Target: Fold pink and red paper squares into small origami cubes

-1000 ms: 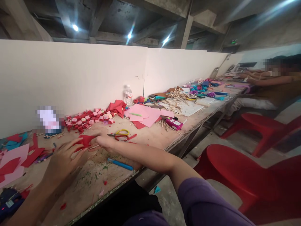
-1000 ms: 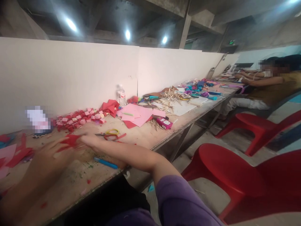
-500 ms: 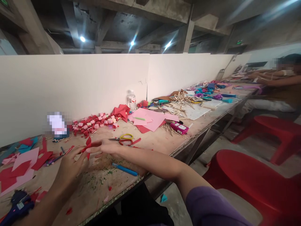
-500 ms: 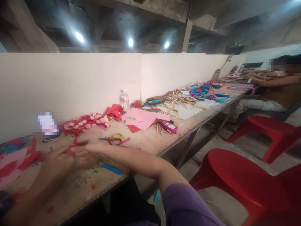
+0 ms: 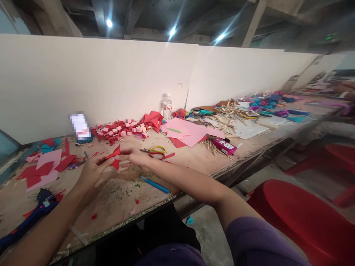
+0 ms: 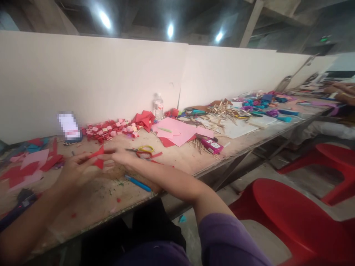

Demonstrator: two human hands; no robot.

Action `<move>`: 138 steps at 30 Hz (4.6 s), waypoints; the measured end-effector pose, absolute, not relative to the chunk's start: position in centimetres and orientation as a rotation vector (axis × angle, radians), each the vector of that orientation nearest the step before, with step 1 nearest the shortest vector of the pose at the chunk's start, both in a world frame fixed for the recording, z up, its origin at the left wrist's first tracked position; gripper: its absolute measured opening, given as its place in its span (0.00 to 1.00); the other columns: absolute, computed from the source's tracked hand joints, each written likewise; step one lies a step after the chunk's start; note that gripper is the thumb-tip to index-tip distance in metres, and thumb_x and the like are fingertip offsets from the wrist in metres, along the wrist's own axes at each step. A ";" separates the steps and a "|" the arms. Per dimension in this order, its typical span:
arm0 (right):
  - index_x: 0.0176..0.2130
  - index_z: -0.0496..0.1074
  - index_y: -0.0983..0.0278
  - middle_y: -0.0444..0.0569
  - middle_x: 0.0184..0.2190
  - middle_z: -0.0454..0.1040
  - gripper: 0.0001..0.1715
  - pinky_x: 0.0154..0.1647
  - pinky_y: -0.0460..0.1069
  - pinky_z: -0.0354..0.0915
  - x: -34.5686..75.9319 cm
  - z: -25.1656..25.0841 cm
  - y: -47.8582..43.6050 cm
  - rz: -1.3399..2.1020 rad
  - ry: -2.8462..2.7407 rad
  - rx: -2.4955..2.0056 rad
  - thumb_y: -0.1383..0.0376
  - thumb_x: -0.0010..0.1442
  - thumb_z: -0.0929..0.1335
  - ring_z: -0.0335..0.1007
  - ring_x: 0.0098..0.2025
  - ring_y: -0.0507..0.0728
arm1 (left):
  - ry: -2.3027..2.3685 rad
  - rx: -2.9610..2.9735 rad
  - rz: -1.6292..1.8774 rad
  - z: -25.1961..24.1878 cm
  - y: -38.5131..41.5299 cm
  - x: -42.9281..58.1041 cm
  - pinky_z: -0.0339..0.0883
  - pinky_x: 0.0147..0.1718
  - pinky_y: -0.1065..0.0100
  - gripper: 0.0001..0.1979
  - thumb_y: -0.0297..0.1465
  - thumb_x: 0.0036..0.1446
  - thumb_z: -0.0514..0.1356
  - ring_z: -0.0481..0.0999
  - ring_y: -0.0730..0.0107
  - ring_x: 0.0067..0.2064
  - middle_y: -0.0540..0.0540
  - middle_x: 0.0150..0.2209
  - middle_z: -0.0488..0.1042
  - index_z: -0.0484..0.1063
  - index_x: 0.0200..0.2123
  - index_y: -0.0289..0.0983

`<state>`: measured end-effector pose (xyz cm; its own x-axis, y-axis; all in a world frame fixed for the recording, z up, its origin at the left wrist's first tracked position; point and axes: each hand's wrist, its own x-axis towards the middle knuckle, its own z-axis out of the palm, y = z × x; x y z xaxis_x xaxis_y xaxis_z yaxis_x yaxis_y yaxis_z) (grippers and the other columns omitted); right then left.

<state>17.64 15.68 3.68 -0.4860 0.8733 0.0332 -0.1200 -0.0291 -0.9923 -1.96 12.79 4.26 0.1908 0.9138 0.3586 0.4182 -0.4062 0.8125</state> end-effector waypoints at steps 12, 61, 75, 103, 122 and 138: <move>0.37 0.82 0.66 0.49 0.37 0.82 0.11 0.40 0.48 0.75 17.2 4.5 15.7 1.592 -1.385 -0.921 0.63 0.54 0.77 0.77 0.36 0.54 | 1.333 1.773 1.181 4.2 14.3 -2.2 0.69 0.31 0.68 0.22 0.46 0.51 0.68 0.76 0.65 0.34 0.45 0.36 0.78 0.79 0.43 0.36; 0.36 0.83 0.67 0.48 0.32 0.81 0.22 0.36 0.47 0.72 17.9 4.0 17.0 1.453 -1.578 -0.958 0.53 0.47 0.78 0.75 0.33 0.54 | 1.206 1.857 1.021 5.6 13.5 -2.2 0.73 0.33 0.67 0.16 0.42 0.58 0.62 0.79 0.65 0.29 0.44 0.27 0.81 0.79 0.26 0.36; 0.33 0.83 0.67 0.47 0.28 0.80 0.18 0.35 0.48 0.74 17.6 4.6 16.6 1.454 -1.559 -0.934 0.56 0.46 0.79 0.75 0.31 0.55 | 1.160 1.784 1.058 4.8 14.3 -2.5 0.73 0.31 0.68 0.13 0.39 0.57 0.64 0.79 0.67 0.28 0.45 0.28 0.81 0.80 0.30 0.34; 0.36 0.83 0.65 0.50 0.34 0.83 0.20 0.41 0.51 0.75 17.8 5.1 16.7 1.481 -1.492 -0.837 0.55 0.47 0.80 0.78 0.38 0.58 | 1.085 1.762 1.115 4.9 14.6 -2.7 0.73 0.32 0.69 0.12 0.39 0.54 0.67 0.80 0.68 0.30 0.45 0.28 0.81 0.79 0.30 0.35; 0.31 0.83 0.67 0.47 0.26 0.79 0.19 0.30 0.47 0.73 17.3 4.6 16.2 1.433 -1.581 -0.899 0.53 0.47 0.79 0.74 0.27 0.54 | 1.068 1.900 1.016 5.3 13.5 -2.4 0.68 0.28 0.70 0.18 0.42 0.62 0.59 0.73 0.72 0.23 0.49 0.21 0.73 0.70 0.25 0.36; 0.27 0.80 0.65 0.48 0.30 0.80 0.18 0.34 0.47 0.74 17.5 4.8 16.5 1.467 -1.454 -0.884 0.54 0.45 0.80 0.75 0.32 0.54 | 1.200 2.135 0.962 5.3 13.5 -2.1 0.55 0.29 0.67 0.19 0.40 0.66 0.51 0.62 0.70 0.26 0.53 0.21 0.61 0.57 0.23 0.40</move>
<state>17.49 16.54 4.75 -0.3739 0.9234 0.0871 -0.0949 0.0553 -0.9939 -2.10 13.55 5.29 0.3602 0.8715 0.3329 0.5140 -0.4832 0.7087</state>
